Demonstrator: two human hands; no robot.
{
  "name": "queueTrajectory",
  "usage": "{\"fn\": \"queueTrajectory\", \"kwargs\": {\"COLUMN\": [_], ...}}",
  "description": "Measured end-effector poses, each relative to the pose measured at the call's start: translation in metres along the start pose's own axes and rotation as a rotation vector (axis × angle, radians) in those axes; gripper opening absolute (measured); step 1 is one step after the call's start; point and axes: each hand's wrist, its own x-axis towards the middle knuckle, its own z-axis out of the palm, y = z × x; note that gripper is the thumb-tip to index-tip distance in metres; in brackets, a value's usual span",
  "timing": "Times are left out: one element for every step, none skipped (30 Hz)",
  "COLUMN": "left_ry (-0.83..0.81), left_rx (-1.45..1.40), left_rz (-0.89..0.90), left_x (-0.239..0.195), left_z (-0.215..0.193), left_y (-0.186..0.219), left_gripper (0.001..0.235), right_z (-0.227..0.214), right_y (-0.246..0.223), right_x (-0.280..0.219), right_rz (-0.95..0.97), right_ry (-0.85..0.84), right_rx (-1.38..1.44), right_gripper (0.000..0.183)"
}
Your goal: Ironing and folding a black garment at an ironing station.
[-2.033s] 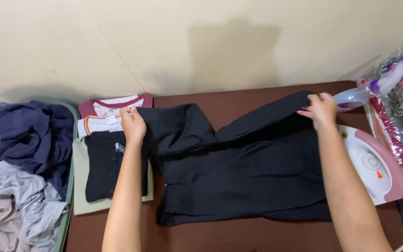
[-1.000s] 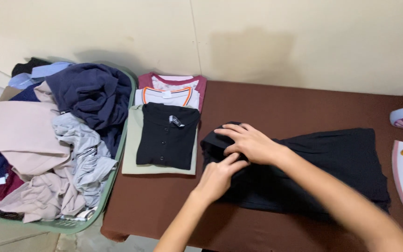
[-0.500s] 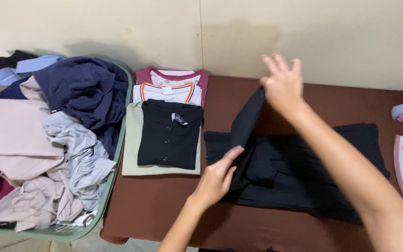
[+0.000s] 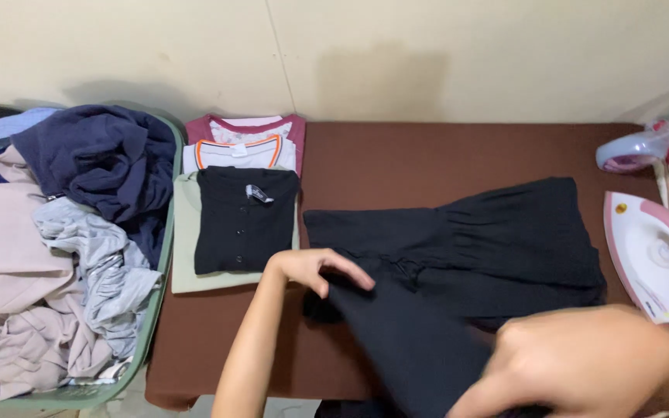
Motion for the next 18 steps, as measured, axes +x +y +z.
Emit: {"fn": "queueTrajectory", "kwargs": {"left_ry": [0.079, 0.164, 0.161, 0.249, 0.328, 0.329, 0.326, 0.324, 0.327, 0.378, 0.429, 0.431, 0.605, 0.777, 0.777, 0.853, 0.927, 0.918], "left_rx": [-0.204, -0.403, -0.406, -0.234, -0.057, -0.054, -0.057, -0.059, -0.057, -0.062, -0.067, -0.063, -0.069, -0.078, -0.077, 0.043, 0.168, 0.166], "left_rz": [-0.144, -0.288, -0.294, -0.551, -0.808, -0.810, -0.866, -0.920, -0.922, -0.975, -1.028, -1.026, -1.046, -1.064, -1.061, -1.085, -1.102, -1.100], "left_x": [0.012, 0.023, 0.026, 0.028, 0.029, 0.031, 0.033, 0.035, 0.033, 0.031, 0.029, 0.023, 0.017, 0.010, -0.001, -0.012, -0.022, -0.017], "left_z": [0.001, 0.003, 0.006, 0.005, 0.004, 0.002, -0.001, -0.005, -0.009, -0.011, -0.013, -0.016, -0.020, -0.022, -0.029, -0.036, -0.043, -0.038], "left_y": [-0.003, -0.006, -0.038, -0.069, -0.100, -0.102, -0.105, -0.106, -0.101, -0.096, -0.092, -0.091, -0.091, -0.091, -0.098, -0.105, -0.113, -0.097], "left_gripper": [0.069, 0.090, 0.090, 0.073, 0.061, 0.061, 0.068, 0.076, 0.076, 0.085, 0.094, 0.094, 0.103, 0.113, 0.113, 0.100, 0.089, 0.089], "right_z": [0.016, 0.033, 0.040, 0.044, 0.048, 0.048, 0.047, 0.045, 0.044, 0.044, 0.044, 0.047, 0.050, 0.055, 0.061, 0.076, 0.095, 0.106], "right_y": [0.006, 0.012, 0.021, 0.029, 0.038, 0.044, 0.050, 0.057, 0.076, 0.094, 0.113, 0.143, 0.173, 0.203, 0.261, 0.315, 0.366, 0.384], "right_x": [0.006, 0.012, 0.016, 0.021, 0.026, 0.022, 0.019, 0.015, -0.005, -0.026, -0.045, -0.074, -0.102, -0.130, -0.157, -0.187, -0.219, -0.216], "right_rz": [0.007, 0.014, 0.010, -0.036, -0.083, -0.086, -0.106, -0.127, -0.130, -0.050, 0.030, 0.028, 0.225, 0.433, 0.433, 0.511, 0.588, 0.596], "right_ry": [-0.048, -0.097, -0.092, -0.069, -0.046, -0.044, 0.056, 0.156, 0.155, 0.418, 0.680, 0.680, 0.959, 1.232, 1.232, 1.426, 1.620, 1.625], "right_rx": [-0.016, -0.034, -0.030, -0.010, 0.010, 0.009, 0.061, 0.111, 0.109, 0.068, 0.024, 0.020, 0.080, 0.147, 0.144, 0.202, 0.261, 0.263], "right_gripper": [0.046, 0.041, 0.041, 0.044, 0.047, 0.047, 0.049, 0.052, 0.052, 0.049, 0.047, 0.047, 0.045, 0.043, 0.043, 0.040, 0.038, 0.038]}}
